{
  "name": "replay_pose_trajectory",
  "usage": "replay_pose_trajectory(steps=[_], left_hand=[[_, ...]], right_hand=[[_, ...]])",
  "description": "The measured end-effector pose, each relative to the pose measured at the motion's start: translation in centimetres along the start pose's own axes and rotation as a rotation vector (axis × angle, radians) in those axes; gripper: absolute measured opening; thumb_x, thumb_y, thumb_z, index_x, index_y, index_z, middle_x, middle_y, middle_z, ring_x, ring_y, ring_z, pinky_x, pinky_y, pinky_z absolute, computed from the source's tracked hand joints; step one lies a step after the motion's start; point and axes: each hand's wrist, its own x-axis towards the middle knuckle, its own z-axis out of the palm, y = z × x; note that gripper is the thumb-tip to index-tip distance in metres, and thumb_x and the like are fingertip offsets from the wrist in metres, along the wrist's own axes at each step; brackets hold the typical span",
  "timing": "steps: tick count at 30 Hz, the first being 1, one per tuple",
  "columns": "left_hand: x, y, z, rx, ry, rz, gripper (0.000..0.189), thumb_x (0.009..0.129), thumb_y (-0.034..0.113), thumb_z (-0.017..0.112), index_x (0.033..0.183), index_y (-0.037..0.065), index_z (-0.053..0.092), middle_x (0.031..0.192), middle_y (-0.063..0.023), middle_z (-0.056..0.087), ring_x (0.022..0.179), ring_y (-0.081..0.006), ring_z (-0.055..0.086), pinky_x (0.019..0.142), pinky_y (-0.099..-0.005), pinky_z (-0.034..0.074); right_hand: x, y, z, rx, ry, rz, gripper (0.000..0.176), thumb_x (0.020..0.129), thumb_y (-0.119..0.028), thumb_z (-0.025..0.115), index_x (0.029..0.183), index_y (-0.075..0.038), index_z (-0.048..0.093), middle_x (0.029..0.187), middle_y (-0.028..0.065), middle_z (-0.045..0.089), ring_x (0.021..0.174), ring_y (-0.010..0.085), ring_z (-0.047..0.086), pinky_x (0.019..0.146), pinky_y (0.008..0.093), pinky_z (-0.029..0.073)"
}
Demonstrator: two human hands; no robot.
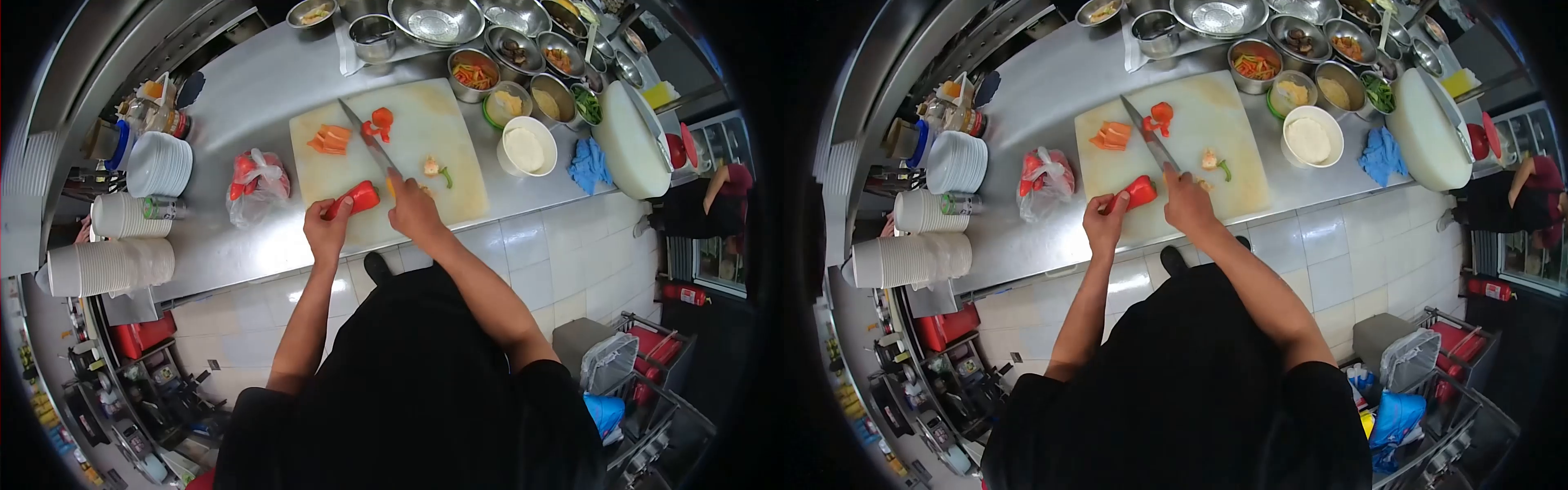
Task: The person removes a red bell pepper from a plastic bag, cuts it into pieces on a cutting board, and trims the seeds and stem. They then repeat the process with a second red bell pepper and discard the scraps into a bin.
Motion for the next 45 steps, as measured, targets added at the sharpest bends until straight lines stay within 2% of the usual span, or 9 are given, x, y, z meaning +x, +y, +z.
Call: replay_pose_trajectory(steps=[2,4,7,11,15,20,21,27,45], left_hand=[[0.0,-0.2,-0.2,0.038,-0.008,0.071,0.060,0.075,0.034,0.084,0.117,-0.001,0.058,0.100,-0.0133,0.066,0.086,-0.0249,0.066,0.073,-0.0343,0.052],[-0.1,2.5,-1.4,0.347,0.062,0.694,0.058,0.072,0.028,0.085,0.117,0.002,0.059,0.107,-0.0141,0.065,0.094,-0.0304,0.064,0.082,-0.0366,0.051],[0.1,5.8,-1.4,0.199,-0.205,0.679,0.056,0.067,0.015,0.085,0.115,0.004,0.059,0.113,-0.0147,0.063,0.099,-0.0360,0.061,0.088,-0.0407,0.050],[0.5,5.6,0.1,0.214,-0.397,0.640,0.051,0.067,0.008,0.085,0.111,0.005,0.059,0.109,-0.0151,0.063,0.096,-0.0368,0.061,0.082,-0.0423,0.052],[-0.3,5.2,1.2,0.231,-0.345,0.593,0.050,0.071,0.007,0.082,0.113,0.005,0.056,0.109,-0.0154,0.060,0.095,-0.0359,0.059,0.084,-0.0425,0.051],[-1.0,5.1,2.0,0.235,-0.305,0.583,0.054,0.073,0.003,0.079,0.119,0.005,0.051,0.112,-0.0169,0.057,0.099,-0.0364,0.057,0.089,-0.0425,0.049],[-1.1,5.2,2.1,0.250,-0.293,0.589,0.054,0.073,0.002,0.078,0.119,0.005,0.051,0.112,-0.0169,0.057,0.100,-0.0369,0.056,0.088,-0.0429,0.049],[-1.2,5.7,2.2,0.291,-0.312,0.566,0.056,0.074,-0.002,0.075,0.122,0.009,0.050,0.115,-0.0159,0.056,0.102,-0.0388,0.056,0.087,-0.0450,0.049],[-0.9,5.5,2.4,0.275,-0.324,0.525,0.053,0.074,-0.001,0.075,0.119,0.018,0.055,0.113,-0.0131,0.056,0.098,-0.0381,0.057,0.082,-0.0479,0.049]], right_hand=[[0.3,0.5,-1.3,0.116,-0.014,0.024,0.064,0.076,-0.006,0.066,0.135,-0.003,0.040,0.097,0.0222,0.061,0.082,0.0397,0.065,0.070,0.0455,0.054],[-0.6,0.6,-3.6,0.228,-0.033,0.045,0.061,0.076,-0.006,0.064,0.132,-0.002,0.041,0.093,0.0229,0.063,0.082,0.0392,0.065,0.068,0.0454,0.053],[-4.4,0.8,-6.2,0.565,0.158,-0.022,0.037,0.084,-0.010,0.061,0.117,-0.001,0.046,0.076,0.0212,0.063,0.070,0.0421,0.063,0.064,0.0458,0.049],[-7.8,1.4,-7.8,0.541,-0.038,0.228,0.014,0.096,-0.013,0.053,0.099,-0.001,0.046,0.067,0.0233,0.059,0.066,0.0448,0.060,0.060,0.0489,0.047],[-10.3,2.3,-8.6,0.166,-0.071,0.111,0.028,0.094,-0.013,0.053,0.117,0.003,0.049,0.067,0.0220,0.060,0.064,0.0425,0.062,0.059,0.0498,0.049],[-13.2,0.7,-10.7,-0.058,-0.358,0.099,0.075,0.087,-0.007,0.053,0.152,0.001,0.019,0.068,0.0192,0.064,0.058,0.0373,0.063,0.060,0.0501,0.053],[-13.8,0.4,-10.9,-0.022,-0.328,0.098,0.059,0.086,-0.005,0.053,0.141,0.006,0.035,0.068,0.0222,0.063,0.060,0.0404,0.064,0.060,0.0514,0.053],[-14.2,-1.3,-12.3,0.001,-0.427,0.181,0.022,0.083,0.000,0.051,0.104,0.005,0.046,0.072,0.0275,0.063,0.071,0.0462,0.066,0.065,0.0540,0.053],[-10.3,-3.5,-12.6,-0.046,-0.654,0.288,0.026,0.083,0.001,0.047,0.107,0.010,0.044,0.076,0.0294,0.065,0.077,0.0466,0.066,0.070,0.0532,0.054]])
